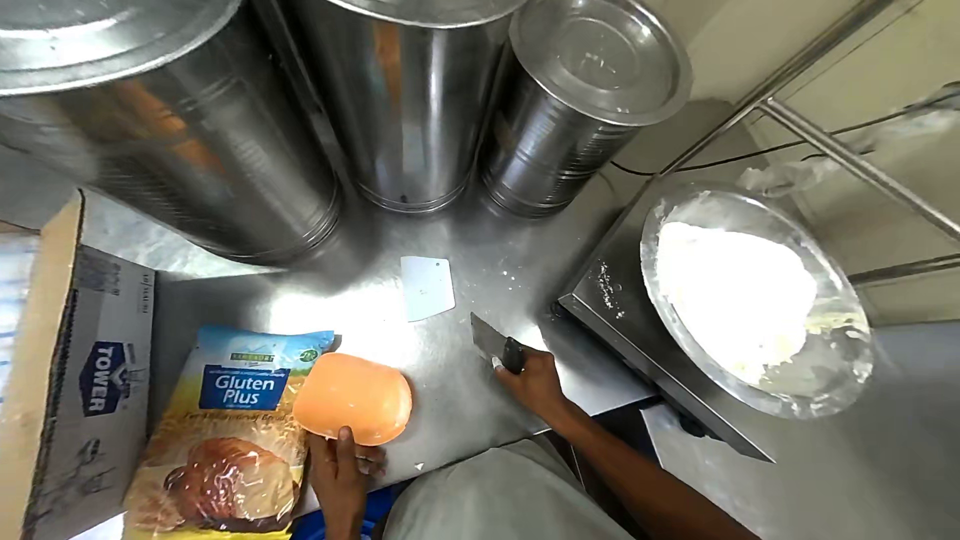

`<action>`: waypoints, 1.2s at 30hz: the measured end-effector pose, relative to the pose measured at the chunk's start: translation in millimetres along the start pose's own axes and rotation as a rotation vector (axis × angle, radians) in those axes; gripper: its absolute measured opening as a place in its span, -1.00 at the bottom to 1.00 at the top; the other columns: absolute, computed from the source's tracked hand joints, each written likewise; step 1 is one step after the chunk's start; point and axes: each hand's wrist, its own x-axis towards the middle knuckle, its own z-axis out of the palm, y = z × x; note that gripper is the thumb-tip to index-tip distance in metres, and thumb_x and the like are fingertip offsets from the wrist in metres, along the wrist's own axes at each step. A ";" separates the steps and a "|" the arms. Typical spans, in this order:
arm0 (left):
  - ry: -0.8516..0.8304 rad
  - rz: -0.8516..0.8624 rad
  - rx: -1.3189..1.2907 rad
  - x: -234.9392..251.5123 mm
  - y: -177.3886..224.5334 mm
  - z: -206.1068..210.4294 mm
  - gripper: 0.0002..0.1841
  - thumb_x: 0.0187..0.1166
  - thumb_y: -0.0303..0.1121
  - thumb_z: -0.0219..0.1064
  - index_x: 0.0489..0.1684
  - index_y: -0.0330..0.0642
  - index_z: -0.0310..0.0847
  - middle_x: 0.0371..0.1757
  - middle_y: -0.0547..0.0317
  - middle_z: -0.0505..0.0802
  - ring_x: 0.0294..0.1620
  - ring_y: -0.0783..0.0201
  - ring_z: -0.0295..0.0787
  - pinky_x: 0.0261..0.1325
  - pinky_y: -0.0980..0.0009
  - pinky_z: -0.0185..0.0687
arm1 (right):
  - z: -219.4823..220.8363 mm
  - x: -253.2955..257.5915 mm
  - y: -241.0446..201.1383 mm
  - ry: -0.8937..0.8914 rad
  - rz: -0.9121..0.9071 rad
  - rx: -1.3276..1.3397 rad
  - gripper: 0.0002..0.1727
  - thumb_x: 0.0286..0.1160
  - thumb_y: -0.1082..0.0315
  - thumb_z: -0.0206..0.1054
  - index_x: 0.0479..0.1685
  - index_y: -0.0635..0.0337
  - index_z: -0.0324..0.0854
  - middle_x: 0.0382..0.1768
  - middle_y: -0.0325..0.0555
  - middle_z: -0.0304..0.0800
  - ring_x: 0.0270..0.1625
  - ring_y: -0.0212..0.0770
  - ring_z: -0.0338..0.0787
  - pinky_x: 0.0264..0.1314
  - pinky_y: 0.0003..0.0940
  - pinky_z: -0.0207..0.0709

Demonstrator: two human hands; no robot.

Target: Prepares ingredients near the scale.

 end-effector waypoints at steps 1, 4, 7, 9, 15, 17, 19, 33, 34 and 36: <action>0.000 -0.003 -0.015 0.5 -0.8 0.1 -0.38 0.78 -0.20 -0.02 0.66 -0.52 0.02 -0.18 0.07 0.71 -0.54 0.49 0.72 -0.49 0.47 0.76 | 0.8 -0.3 0.7 0.005 -0.008 -0.001 -0.79 0.20 0.35 0.57 -0.29 0.33 0.81 -0.48 0.02 0.83 -0.42 -0.05 0.84 -0.28 -0.03 0.72; -0.007 0.005 -0.029 0.9 -1.1 -1.1 -0.39 0.76 -0.20 -0.01 0.63 -0.54 0.08 -0.10 0.08 0.71 -0.44 0.53 0.72 -0.38 0.53 0.75 | 2.1 -0.8 0.8 -0.002 -0.019 -0.006 -0.79 0.23 0.34 0.55 -0.29 0.32 0.80 -0.49 0.00 0.82 -0.45 -0.09 0.82 -0.30 -0.08 0.71; -0.008 -0.003 -0.047 0.7 0.8 -0.2 -0.44 0.77 -0.22 -0.01 0.57 -0.53 0.11 -0.22 0.17 0.72 -0.57 0.52 0.73 -0.52 0.51 0.77 | 3.8 -0.9 -0.3 0.013 -0.036 0.001 -0.80 0.20 0.36 0.55 -0.29 0.33 0.81 -0.50 0.00 0.82 -0.46 -0.10 0.82 -0.32 -0.10 0.71; -0.014 -0.022 -0.054 0.4 1.8 0.1 -0.44 0.77 -0.23 -0.02 0.58 -0.53 0.09 -0.25 0.16 0.72 -0.61 0.47 0.73 -0.58 0.46 0.76 | 4.7 -0.9 0.0 0.019 -0.041 0.003 -0.81 0.19 0.36 0.55 -0.31 0.32 0.81 -0.49 -0.02 0.82 -0.46 -0.12 0.82 -0.33 -0.12 0.71; 0.003 0.006 -0.010 1.1 0.2 -0.3 -0.44 0.77 -0.21 -0.02 0.56 -0.54 0.15 -0.18 0.14 0.71 -0.47 0.56 0.73 -0.39 0.55 0.75 | 2.7 -0.5 -4.0 -0.055 0.010 -0.005 -0.80 0.24 0.36 0.56 -0.29 0.34 0.80 -0.48 0.02 0.81 -0.42 -0.07 0.82 -0.27 -0.07 0.69; 0.012 0.010 0.005 1.1 -0.5 -0.6 -0.42 0.77 -0.20 -0.02 0.59 -0.53 0.13 -0.11 0.10 0.71 -0.41 0.57 0.73 -0.32 0.57 0.74 | 3.5 -0.2 -3.2 -0.042 0.002 -0.012 -0.81 0.24 0.36 0.55 -0.32 0.33 0.78 -0.50 0.00 0.79 -0.45 -0.08 0.79 -0.32 -0.09 0.68; 0.005 0.010 0.001 1.2 -1.0 -0.7 -0.41 0.77 -0.20 -0.02 0.60 -0.53 0.11 -0.12 0.10 0.71 -0.47 0.54 0.74 -0.40 0.53 0.76 | 2.0 -0.7 -4.0 -0.019 0.033 -0.004 -0.82 0.25 0.37 0.56 -0.30 0.33 0.79 -0.49 0.01 0.79 -0.46 -0.08 0.79 -0.32 -0.08 0.68; 0.005 0.001 -0.009 0.6 4.4 1.2 -0.41 0.79 -0.23 -0.05 0.65 -0.52 0.04 -0.10 0.09 0.69 -0.48 0.56 0.71 -0.42 0.56 0.74 | -2.9 -6.8 -9.1 0.001 0.172 -0.020 -0.74 0.32 0.31 0.56 -0.29 0.41 0.78 -0.45 0.14 0.82 -0.36 0.06 0.84 -0.19 0.03 0.70; -0.004 -0.004 -0.036 0.5 4.4 0.8 -0.43 0.79 -0.25 -0.05 0.64 -0.51 0.04 -0.17 0.14 0.70 -0.55 0.53 0.71 -0.50 0.53 0.74 | -2.7 -2.6 -6.5 0.041 0.195 -0.027 -0.73 0.33 0.31 0.56 -0.31 0.42 0.77 -0.46 0.15 0.81 -0.38 0.07 0.84 -0.21 0.06 0.68; -0.010 0.003 -0.061 0.6 3.6 0.5 -0.45 0.79 -0.28 -0.05 0.63 -0.50 0.03 -0.24 0.21 0.71 -0.63 0.51 0.71 -0.59 0.51 0.75 | 0.3 3.8 3.4 0.111 0.187 -0.038 -0.74 0.31 0.32 0.58 -0.36 0.40 0.75 -0.51 0.11 0.78 -0.44 0.04 0.81 -0.29 0.04 0.67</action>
